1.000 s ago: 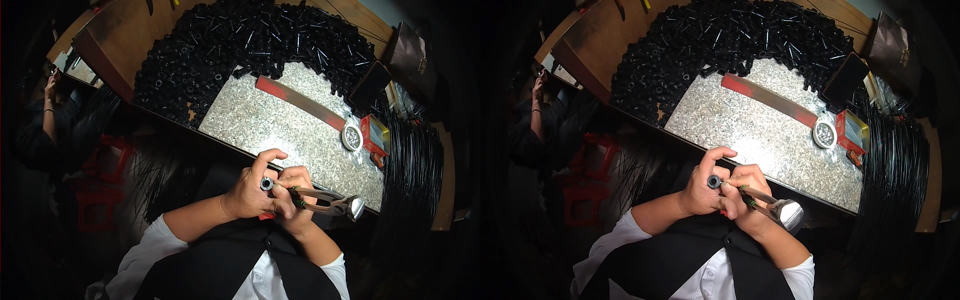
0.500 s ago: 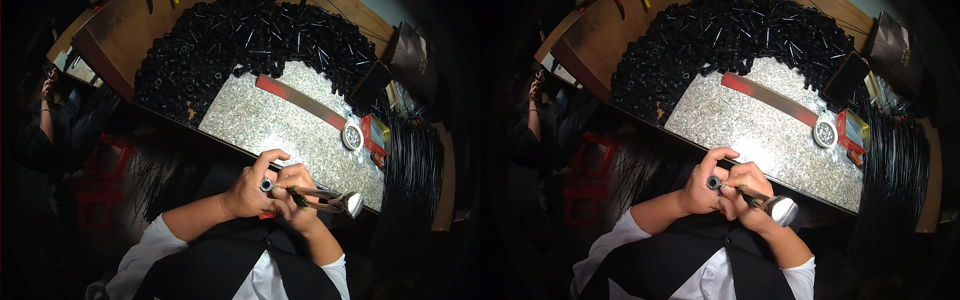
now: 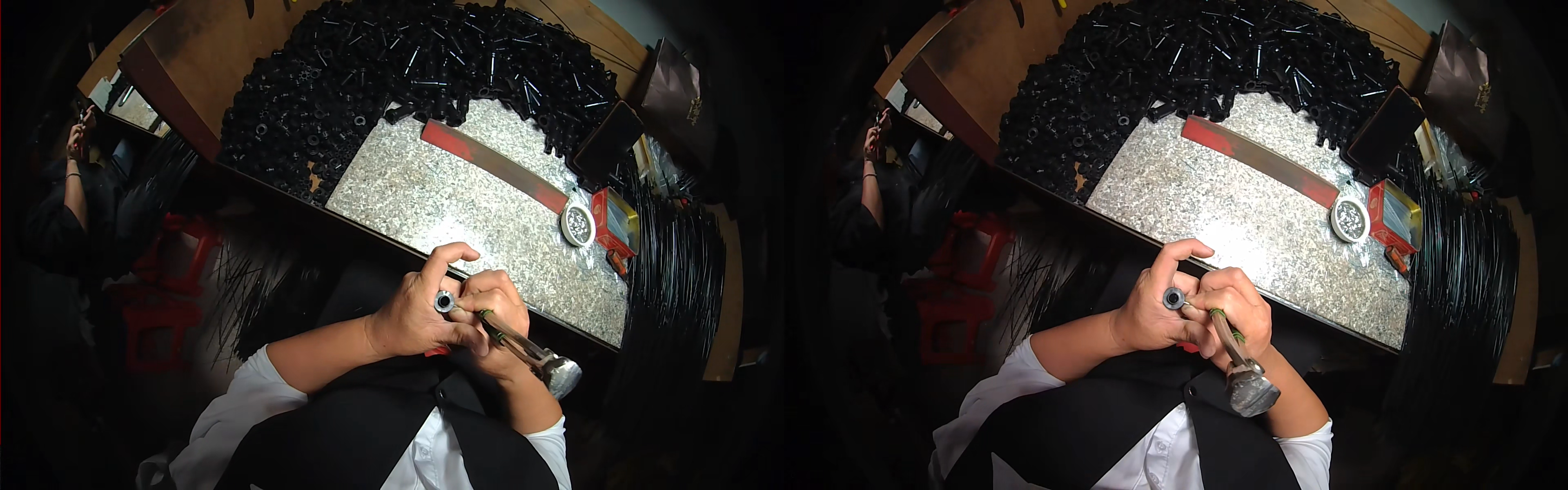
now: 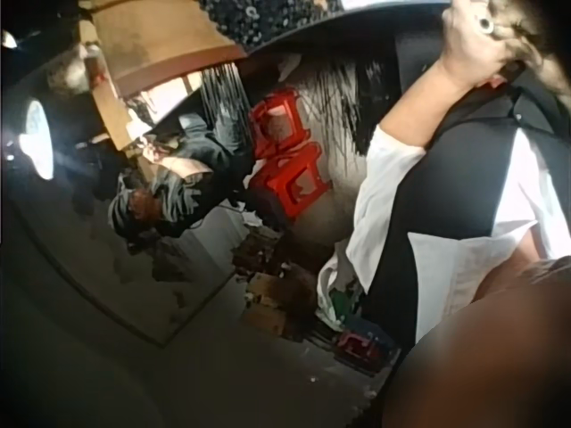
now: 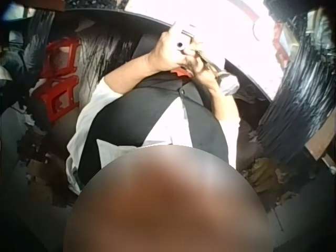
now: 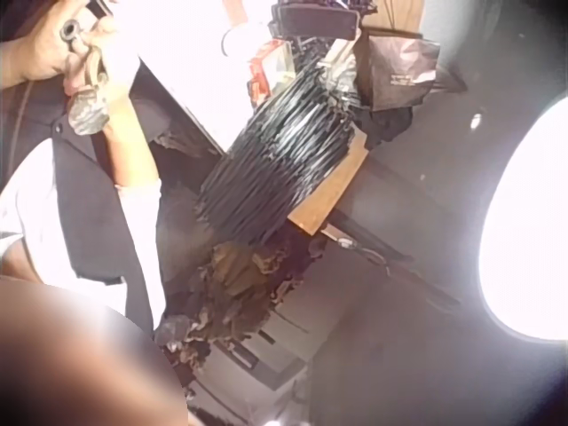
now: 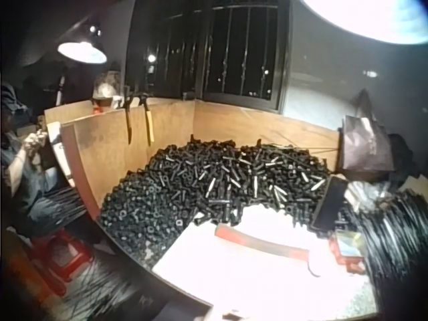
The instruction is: Assembling hairbrushes by inserting bundles of bristles into base components and securing them using pliers and a hammer.
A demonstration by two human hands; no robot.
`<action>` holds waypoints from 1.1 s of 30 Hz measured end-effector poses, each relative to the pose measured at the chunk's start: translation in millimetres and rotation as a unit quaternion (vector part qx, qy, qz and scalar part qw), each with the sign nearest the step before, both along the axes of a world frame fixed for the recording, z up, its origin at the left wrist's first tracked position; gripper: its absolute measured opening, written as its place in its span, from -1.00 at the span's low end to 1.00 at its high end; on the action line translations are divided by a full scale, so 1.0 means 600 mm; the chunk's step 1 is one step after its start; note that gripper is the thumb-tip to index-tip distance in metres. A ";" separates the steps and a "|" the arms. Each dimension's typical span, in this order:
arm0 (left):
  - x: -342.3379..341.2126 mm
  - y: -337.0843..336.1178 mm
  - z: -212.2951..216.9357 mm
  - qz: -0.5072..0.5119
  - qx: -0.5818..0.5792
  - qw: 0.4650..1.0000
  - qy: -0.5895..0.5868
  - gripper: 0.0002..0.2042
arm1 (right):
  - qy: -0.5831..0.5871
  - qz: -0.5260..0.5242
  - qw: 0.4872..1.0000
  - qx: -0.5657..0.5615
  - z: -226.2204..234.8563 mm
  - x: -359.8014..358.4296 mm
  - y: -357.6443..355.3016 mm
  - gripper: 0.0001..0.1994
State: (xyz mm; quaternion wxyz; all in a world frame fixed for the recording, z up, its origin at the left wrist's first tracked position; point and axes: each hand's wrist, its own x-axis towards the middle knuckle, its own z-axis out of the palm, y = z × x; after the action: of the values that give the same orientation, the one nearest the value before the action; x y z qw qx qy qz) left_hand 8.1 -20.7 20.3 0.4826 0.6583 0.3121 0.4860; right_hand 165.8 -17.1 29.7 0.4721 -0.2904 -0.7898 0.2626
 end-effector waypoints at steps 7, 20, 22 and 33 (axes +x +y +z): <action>-0.012 0.014 0.010 -0.044 -0.030 0.997 0.050 -0.08 | -0.054 0.028 0.998 -0.018 0.026 0.003 0.011 -0.83; -0.051 0.037 -0.027 0.021 -0.067 0.992 -0.105 -0.06 | -0.311 -0.066 0.945 -0.073 0.064 0.087 -0.035 -0.30; -0.043 0.029 -0.006 0.012 -0.076 0.996 -0.052 -0.02 | -0.345 -0.075 0.934 -0.045 0.073 0.087 -0.047 -0.27; -0.016 0.019 0.011 -0.034 -0.109 0.993 -0.033 -0.08 | -0.412 -0.169 0.886 0.125 0.066 0.097 -0.057 -0.36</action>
State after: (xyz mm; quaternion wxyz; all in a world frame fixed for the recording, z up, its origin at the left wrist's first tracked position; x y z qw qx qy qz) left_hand -1.6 -9.2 26.9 0.5775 0.5957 0.3251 0.4539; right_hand 223.9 -51.1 69.2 0.1733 -0.4404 -0.8785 -0.0653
